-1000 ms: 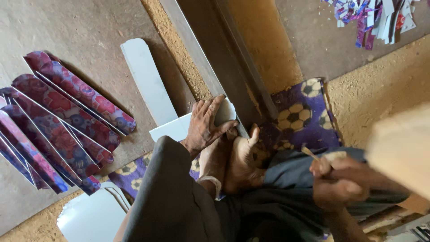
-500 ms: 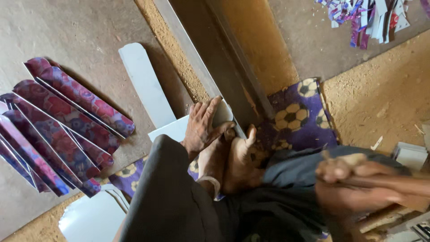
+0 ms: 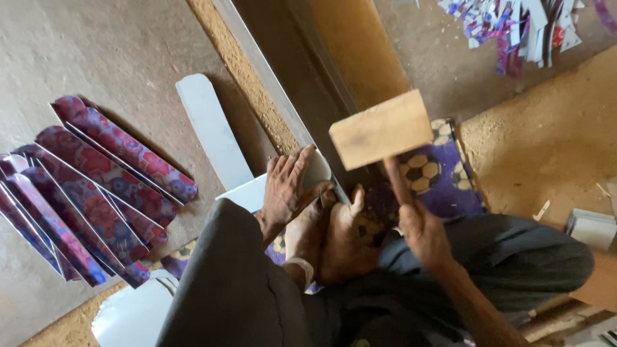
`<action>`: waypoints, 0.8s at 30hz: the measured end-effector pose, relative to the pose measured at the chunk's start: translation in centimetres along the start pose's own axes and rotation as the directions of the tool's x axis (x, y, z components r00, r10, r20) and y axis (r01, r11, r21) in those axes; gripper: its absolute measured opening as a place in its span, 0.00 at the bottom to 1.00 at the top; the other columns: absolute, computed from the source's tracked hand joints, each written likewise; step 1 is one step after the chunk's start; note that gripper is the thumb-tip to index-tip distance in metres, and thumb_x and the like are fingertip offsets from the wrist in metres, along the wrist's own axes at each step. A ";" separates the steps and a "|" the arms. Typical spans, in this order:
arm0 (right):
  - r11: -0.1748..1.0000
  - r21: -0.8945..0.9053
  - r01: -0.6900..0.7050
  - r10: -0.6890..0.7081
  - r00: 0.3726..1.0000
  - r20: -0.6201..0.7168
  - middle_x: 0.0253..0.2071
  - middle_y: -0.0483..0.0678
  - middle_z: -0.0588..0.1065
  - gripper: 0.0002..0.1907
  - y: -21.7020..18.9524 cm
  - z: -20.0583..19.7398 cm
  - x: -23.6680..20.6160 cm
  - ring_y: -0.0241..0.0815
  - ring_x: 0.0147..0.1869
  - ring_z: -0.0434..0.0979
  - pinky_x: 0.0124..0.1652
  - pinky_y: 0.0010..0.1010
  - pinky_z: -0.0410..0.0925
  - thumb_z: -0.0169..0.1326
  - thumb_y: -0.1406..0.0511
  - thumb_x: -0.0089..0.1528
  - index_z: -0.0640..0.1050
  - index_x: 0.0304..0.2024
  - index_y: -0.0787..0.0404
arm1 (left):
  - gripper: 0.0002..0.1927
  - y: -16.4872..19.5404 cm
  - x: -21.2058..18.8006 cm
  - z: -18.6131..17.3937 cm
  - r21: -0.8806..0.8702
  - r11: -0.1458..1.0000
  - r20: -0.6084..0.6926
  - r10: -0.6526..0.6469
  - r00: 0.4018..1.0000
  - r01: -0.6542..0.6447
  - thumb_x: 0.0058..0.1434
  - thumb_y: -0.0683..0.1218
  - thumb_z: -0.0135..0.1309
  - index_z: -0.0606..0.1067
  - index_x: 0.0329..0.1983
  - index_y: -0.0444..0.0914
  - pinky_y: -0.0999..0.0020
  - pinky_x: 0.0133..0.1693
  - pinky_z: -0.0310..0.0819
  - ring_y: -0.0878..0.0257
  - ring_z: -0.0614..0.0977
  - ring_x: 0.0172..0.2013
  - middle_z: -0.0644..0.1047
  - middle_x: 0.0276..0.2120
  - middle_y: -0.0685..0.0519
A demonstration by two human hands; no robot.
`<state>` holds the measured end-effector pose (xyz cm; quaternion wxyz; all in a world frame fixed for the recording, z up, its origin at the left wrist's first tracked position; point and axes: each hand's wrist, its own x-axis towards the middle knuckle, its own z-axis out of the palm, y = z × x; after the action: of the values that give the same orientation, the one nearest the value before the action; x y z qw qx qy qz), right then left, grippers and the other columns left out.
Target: The person sits on the floor and uses a wooden mallet to repeatedly strike a white rectangular paper-mache piece held between their feet against a metal bar. They flip the piece over and continue striking it to shape the edges.
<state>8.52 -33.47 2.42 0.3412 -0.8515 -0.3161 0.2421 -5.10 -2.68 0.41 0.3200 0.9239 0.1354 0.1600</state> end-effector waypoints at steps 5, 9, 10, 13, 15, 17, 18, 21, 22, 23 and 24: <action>0.842 0.220 -0.493 0.430 0.859 0.278 0.24 0.59 0.69 0.26 1.4 1.9 -0.2 0.55 0.26 0.71 0.26 0.41 0.66 0.42 0.50 0.73 0.74 0.40 0.66 | 0.45 1.1 0.9 -1.1 0.101 0.995 0.116 -0.029 0.993 0.017 0.59 0.60 0.64 0.61 0.73 0.36 0.48 0.58 0.64 0.46 0.73 0.57 0.68 0.64 0.41; 0.939 -0.115 -0.325 0.338 0.933 0.123 0.34 0.60 0.75 0.24 -2.2 1.0 0.0 0.58 0.34 0.79 0.34 0.41 0.73 0.47 0.50 0.67 0.73 0.51 0.63 | 0.39 1.3 3.0 -5.4 0.350 0.890 0.177 0.243 0.954 -0.292 0.52 0.57 0.64 0.62 0.67 0.52 0.51 0.49 0.72 0.49 0.75 0.56 0.70 0.63 0.52; 0.966 -0.222 -0.132 0.139 0.990 0.017 0.41 0.60 0.75 0.24 -3.6 0.5 0.3 0.58 0.40 0.79 0.38 0.41 0.73 0.49 0.51 0.68 0.72 0.54 0.64 | 0.39 1.3 3.4 -7.0 0.459 0.792 0.183 0.360 0.915 -0.404 0.47 0.57 0.64 0.62 0.63 0.58 0.52 0.44 0.74 0.49 0.76 0.56 0.71 0.63 0.55; 0.977 -0.192 0.089 -0.110 0.988 -0.106 0.51 0.60 0.74 0.27 -8.4 -0.7 1.6 0.57 0.49 0.78 0.42 0.41 0.73 0.56 0.55 0.64 0.70 0.60 0.65 | 0.30 0.8 3.4 -12.8 -0.172 0.985 -0.246 -0.074 0.966 0.031 0.64 0.52 0.65 0.65 0.65 0.46 0.59 0.45 0.81 0.53 0.83 0.46 0.77 0.54 0.48; 0.971 -0.115 0.212 -0.228 0.962 -0.153 0.53 0.61 0.73 0.30 -11.1 -0.5 2.8 0.58 0.50 0.77 0.43 0.41 0.73 0.60 0.57 0.60 0.71 0.60 0.66 | 0.32 1.1 3.5 -13.9 -0.658 0.752 -0.413 -0.323 0.852 -0.034 0.69 0.52 0.63 0.63 0.69 0.41 0.58 0.46 0.79 0.52 0.80 0.43 0.73 0.50 0.46; 0.914 -0.129 0.385 -0.403 0.899 -0.170 0.52 0.62 0.72 0.32 -13.0 0.2 3.9 0.60 0.50 0.77 0.44 0.41 0.72 0.64 0.59 0.54 0.72 0.57 0.67 | 0.32 1.2 3.6 -13.4 -0.857 0.496 -0.434 -0.555 0.710 -0.137 0.70 0.54 0.59 0.61 0.70 0.40 0.56 0.43 0.78 0.50 0.79 0.39 0.72 0.46 0.44; 0.903 -0.143 0.406 -0.427 0.887 -0.178 0.51 0.60 0.73 0.28 -13.5 0.4 4.5 0.58 0.51 0.78 0.45 0.41 0.73 0.63 0.62 0.55 0.74 0.55 0.66 | 0.31 1.1 3.5 -12.5 -0.889 0.434 -0.421 -0.650 0.633 -0.145 0.68 0.56 0.57 0.62 0.69 0.40 0.55 0.39 0.79 0.48 0.80 0.36 0.73 0.44 0.43; 0.880 -0.203 0.430 -0.469 0.857 -0.215 0.46 0.55 0.77 0.18 -13.5 0.7 5.9 0.54 0.50 0.80 0.48 0.39 0.74 0.61 0.69 0.57 0.79 0.50 0.64 | 0.30 0.0 2.4 -9.1 -0.960 0.198 -0.268 -0.856 0.441 -0.199 0.65 0.57 0.54 0.61 0.67 0.45 0.52 0.35 0.80 0.49 0.79 0.34 0.73 0.41 0.43; 0.876 -0.216 0.431 -0.475 0.849 -0.233 0.43 0.54 0.77 0.16 -13.1 0.5 6.3 0.53 0.48 0.80 0.46 0.39 0.74 0.63 0.70 0.57 0.79 0.48 0.64 | 0.28 -0.5 1.7 -8.1 -0.976 0.137 -0.193 -0.901 0.389 -0.169 0.63 0.57 0.52 0.61 0.64 0.47 0.50 0.36 0.81 0.48 0.80 0.33 0.74 0.40 0.42; 0.872 -0.227 0.433 -0.482 0.840 -0.250 0.41 0.53 0.77 0.13 -12.7 0.5 6.7 0.53 0.47 0.80 0.45 0.39 0.73 0.64 0.71 0.58 0.80 0.46 0.64 | 0.27 -0.9 0.7 -7.4 -0.987 0.075 -0.118 -0.936 0.332 -0.141 0.62 0.58 0.50 0.61 0.62 0.49 0.49 0.37 0.83 0.47 0.81 0.33 0.74 0.39 0.41; 0.867 -0.212 0.450 -0.494 0.829 -0.260 0.42 0.54 0.78 0.14 -12.2 0.5 7.1 0.53 0.47 0.80 0.46 0.38 0.74 0.63 0.71 0.59 0.79 0.47 0.65 | 0.24 -0.6 -0.9 -6.6 -0.994 0.041 -0.071 -0.946 0.315 -0.100 0.66 0.57 0.47 0.61 0.63 0.48 0.50 0.42 0.82 0.47 0.82 0.37 0.74 0.40 0.41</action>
<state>8.54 -21.37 9.68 0.3741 -0.7955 -0.4766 -0.0079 -8.55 1.07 4.73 0.7175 0.2126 0.4735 0.4644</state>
